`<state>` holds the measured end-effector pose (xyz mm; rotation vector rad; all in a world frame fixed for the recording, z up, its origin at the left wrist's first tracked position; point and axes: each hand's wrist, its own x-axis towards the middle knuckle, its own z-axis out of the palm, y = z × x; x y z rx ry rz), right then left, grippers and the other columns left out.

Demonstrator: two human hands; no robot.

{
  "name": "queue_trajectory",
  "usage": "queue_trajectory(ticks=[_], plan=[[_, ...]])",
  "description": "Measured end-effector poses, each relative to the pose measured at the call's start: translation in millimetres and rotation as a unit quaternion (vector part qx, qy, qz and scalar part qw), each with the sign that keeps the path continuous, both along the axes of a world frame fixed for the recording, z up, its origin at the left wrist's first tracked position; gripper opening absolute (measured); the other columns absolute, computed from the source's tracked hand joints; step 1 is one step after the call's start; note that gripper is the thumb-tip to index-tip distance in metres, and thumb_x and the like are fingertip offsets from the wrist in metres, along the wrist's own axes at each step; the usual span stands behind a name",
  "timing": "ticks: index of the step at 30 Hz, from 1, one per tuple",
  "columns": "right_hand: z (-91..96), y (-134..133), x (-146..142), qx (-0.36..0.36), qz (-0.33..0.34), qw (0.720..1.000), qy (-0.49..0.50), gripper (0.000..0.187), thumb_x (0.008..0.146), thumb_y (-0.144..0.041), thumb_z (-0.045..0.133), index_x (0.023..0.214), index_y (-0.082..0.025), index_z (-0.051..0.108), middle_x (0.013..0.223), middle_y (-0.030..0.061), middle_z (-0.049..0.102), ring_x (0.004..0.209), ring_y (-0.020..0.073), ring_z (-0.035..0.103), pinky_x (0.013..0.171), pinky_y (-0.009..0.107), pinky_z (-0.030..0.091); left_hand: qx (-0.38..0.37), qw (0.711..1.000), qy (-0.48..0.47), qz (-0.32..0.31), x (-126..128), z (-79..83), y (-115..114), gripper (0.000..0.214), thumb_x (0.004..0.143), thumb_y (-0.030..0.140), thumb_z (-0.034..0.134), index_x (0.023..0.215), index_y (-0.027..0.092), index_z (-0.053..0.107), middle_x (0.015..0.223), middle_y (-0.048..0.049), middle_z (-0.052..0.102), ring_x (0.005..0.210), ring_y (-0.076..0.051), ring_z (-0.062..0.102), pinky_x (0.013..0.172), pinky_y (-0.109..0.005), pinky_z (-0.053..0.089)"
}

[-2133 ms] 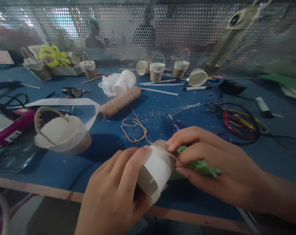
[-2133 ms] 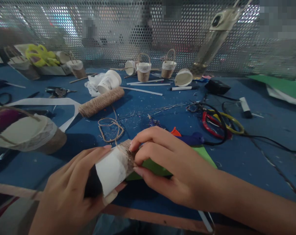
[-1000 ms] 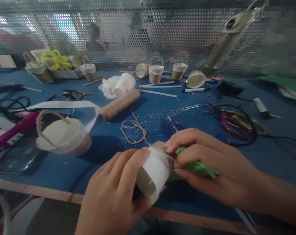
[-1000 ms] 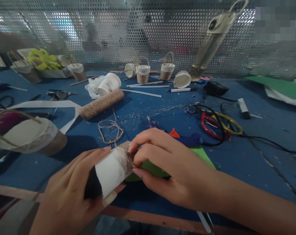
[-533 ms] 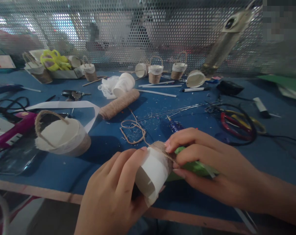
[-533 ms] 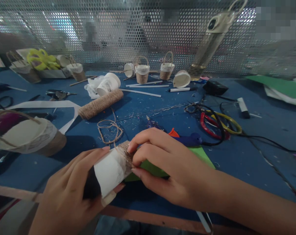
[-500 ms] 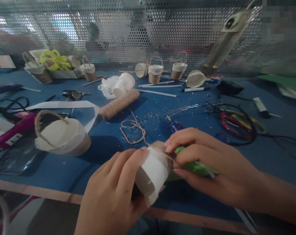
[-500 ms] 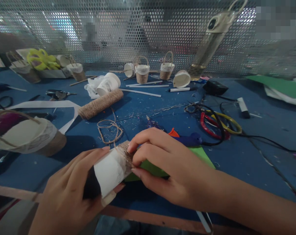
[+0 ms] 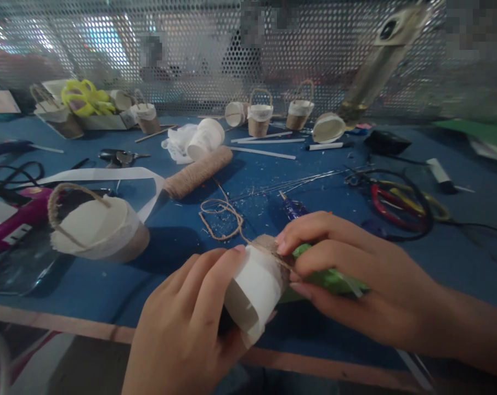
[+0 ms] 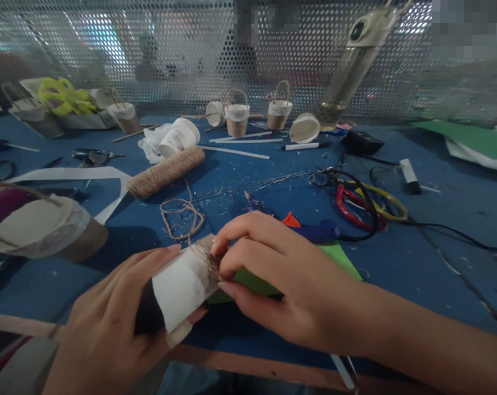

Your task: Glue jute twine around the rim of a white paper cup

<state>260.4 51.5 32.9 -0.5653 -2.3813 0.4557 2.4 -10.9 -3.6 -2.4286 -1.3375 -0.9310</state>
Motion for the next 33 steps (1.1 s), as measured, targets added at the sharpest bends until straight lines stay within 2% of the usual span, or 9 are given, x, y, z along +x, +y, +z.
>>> queue_trajectory(ticks=[5, 13, 17, 33], plan=[[0.8, -1.5, 1.4, -0.002, 0.0, 1.0, 0.007, 0.014, 0.101, -0.01, 0.068, 0.103, -0.023, 0.065, 0.119, 0.0067, 0.071, 0.115, 0.0204, 0.072, 0.1, 0.032, 0.06, -0.009, 1.0, -0.009, 0.0, -0.4, 0.5, -1.2, 0.043, 0.106, 0.043, 0.061, 0.14, 0.018, 0.055, 0.119, -0.0098, 0.079, 0.099, -0.024, 0.077, 0.079, -0.032, 0.06], [1.4, -1.4, -0.2, -0.008, -0.003, 1.0, -0.006, 0.014, 0.103, -0.011, 0.065, 0.104, -0.025, 0.063, 0.119, 0.0062, 0.069, 0.117, 0.0191, 0.071, 0.102, 0.031, 0.059, -0.012, 1.0, -0.007, -0.004, 0.0, 0.6, -1.3, 0.044, 0.103, 0.038, 0.065, 0.14, 0.015, 0.055, 0.123, -0.0122, 0.079, 0.103, -0.026, 0.076, 0.084, -0.034, 0.061], [2.9, -0.4, -0.6, -0.001, -0.003, 1.0, -0.009, 0.013, 0.103, -0.012, 0.065, 0.104, -0.025, 0.063, 0.117, 0.0055, 0.069, 0.115, 0.018, 0.072, 0.101, 0.029, 0.06, -0.016, 1.0, -0.008, -0.005, -0.5, 0.4, -1.9, 0.047, 0.103, 0.04, 0.065, 0.141, 0.015, 0.055, 0.124, -0.0124, 0.079, 0.102, -0.026, 0.076, 0.082, -0.034, 0.06], [1.5, -1.5, 0.4, 0.003, -0.009, 1.0, -0.01, 0.016, 0.103, -0.012, 0.065, 0.107, -0.028, 0.063, 0.119, 0.0056, 0.07, 0.115, 0.0218, 0.073, 0.1, 0.034, 0.063, -0.006, 1.0, 0.0, -0.001, -0.6, 0.0, -1.9, 0.046, 0.1, 0.033, 0.065, 0.141, 0.016, 0.055, 0.123, -0.0114, 0.08, 0.102, -0.026, 0.077, 0.081, -0.035, 0.061]])
